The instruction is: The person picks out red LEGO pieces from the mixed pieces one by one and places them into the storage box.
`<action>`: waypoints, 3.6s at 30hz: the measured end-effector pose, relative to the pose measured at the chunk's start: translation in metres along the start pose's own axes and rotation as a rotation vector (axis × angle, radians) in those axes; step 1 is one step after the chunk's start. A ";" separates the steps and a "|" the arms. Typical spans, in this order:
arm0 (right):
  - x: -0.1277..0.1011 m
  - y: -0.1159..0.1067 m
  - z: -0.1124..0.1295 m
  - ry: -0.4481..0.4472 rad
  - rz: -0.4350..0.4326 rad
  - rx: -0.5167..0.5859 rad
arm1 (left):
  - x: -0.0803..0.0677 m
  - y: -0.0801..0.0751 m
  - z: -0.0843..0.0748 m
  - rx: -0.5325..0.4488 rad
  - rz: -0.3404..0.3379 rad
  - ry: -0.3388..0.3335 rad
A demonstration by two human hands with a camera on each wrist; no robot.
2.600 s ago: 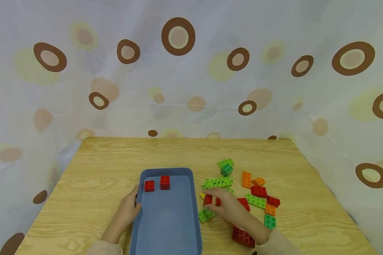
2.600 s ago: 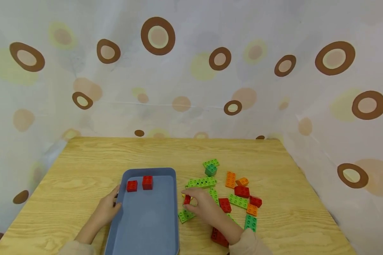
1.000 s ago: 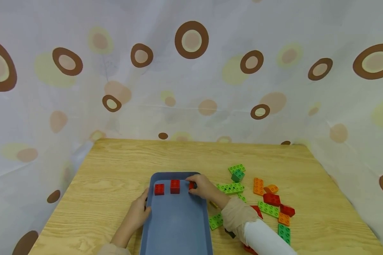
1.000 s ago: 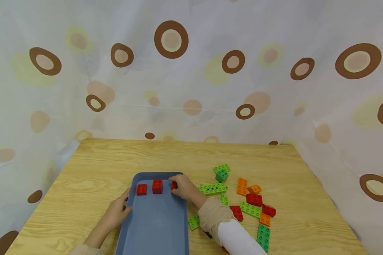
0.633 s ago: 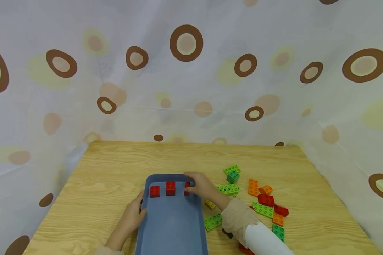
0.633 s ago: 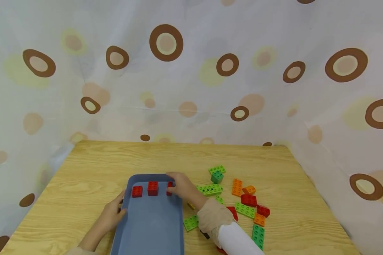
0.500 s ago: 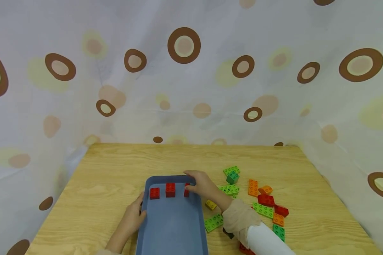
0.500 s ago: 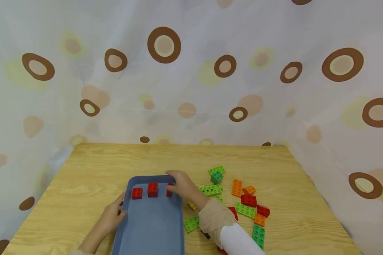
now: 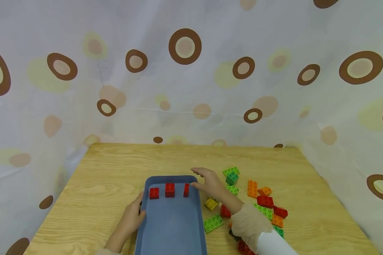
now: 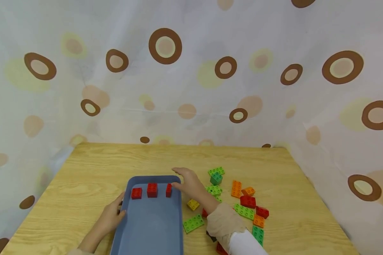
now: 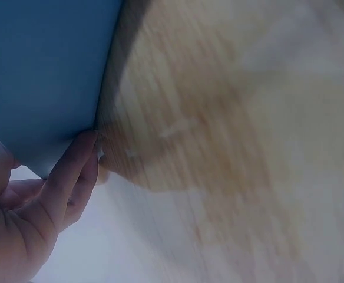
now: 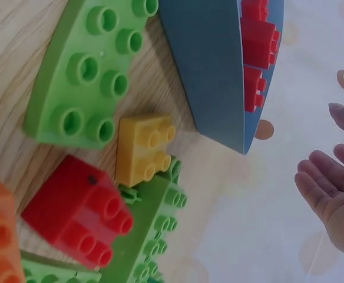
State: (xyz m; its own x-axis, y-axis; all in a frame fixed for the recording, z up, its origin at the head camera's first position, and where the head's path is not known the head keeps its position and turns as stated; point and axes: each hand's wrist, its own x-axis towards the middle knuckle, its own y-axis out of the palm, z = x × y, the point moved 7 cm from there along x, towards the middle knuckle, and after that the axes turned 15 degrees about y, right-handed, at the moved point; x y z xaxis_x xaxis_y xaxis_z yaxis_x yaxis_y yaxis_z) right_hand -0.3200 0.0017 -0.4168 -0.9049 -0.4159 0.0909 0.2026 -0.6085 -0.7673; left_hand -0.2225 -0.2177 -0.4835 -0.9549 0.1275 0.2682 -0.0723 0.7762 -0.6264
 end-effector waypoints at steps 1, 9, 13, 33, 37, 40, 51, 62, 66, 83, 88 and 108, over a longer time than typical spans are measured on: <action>-0.002 -0.002 -0.002 0.001 -0.001 0.000 | 0.000 0.000 0.000 0.001 0.002 -0.003; -0.025 -0.018 -0.017 -0.051 -0.035 -0.056 | 0.000 0.000 -0.001 0.000 0.008 -0.011; -0.040 -0.018 -0.032 -0.001 0.016 -0.059 | -0.001 0.001 0.000 -0.002 0.016 -0.016; -0.078 -0.003 -0.085 0.121 0.219 -0.138 | 0.000 0.002 -0.002 0.003 0.011 0.001; -0.080 0.000 -0.089 0.108 0.214 -0.157 | -0.001 0.001 -0.001 0.007 0.016 -0.004; -0.082 0.003 -0.091 0.088 0.204 -0.171 | -0.002 0.001 -0.001 -0.001 0.025 -0.020; -0.081 0.003 -0.093 0.108 0.187 -0.149 | -0.002 0.000 -0.004 -0.012 0.005 -0.006; -0.064 -0.009 -0.050 0.017 0.091 -0.171 | -0.002 0.002 -0.001 0.004 0.009 -0.011; -0.055 -0.012 -0.020 -0.071 0.053 -0.170 | -0.001 0.001 -0.001 0.017 0.005 0.008; -0.037 0.045 0.022 -0.131 0.211 -0.193 | -0.001 0.009 -0.003 -0.006 0.011 0.013; -0.035 0.058 0.012 -0.109 0.240 -0.216 | 0.000 0.006 -0.005 0.011 0.010 0.027; -0.038 0.081 0.005 -0.096 0.304 -0.263 | -0.001 0.002 -0.003 0.023 0.000 0.035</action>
State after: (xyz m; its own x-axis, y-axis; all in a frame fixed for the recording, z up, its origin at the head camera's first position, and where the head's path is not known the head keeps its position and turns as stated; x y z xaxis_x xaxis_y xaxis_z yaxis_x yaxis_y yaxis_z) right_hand -0.2672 -0.0350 -0.4788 -0.7770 -0.6187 -0.1162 0.3417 -0.2595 -0.9033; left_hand -0.2212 -0.2149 -0.4829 -0.9443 0.1495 0.2931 -0.0789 0.7620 -0.6427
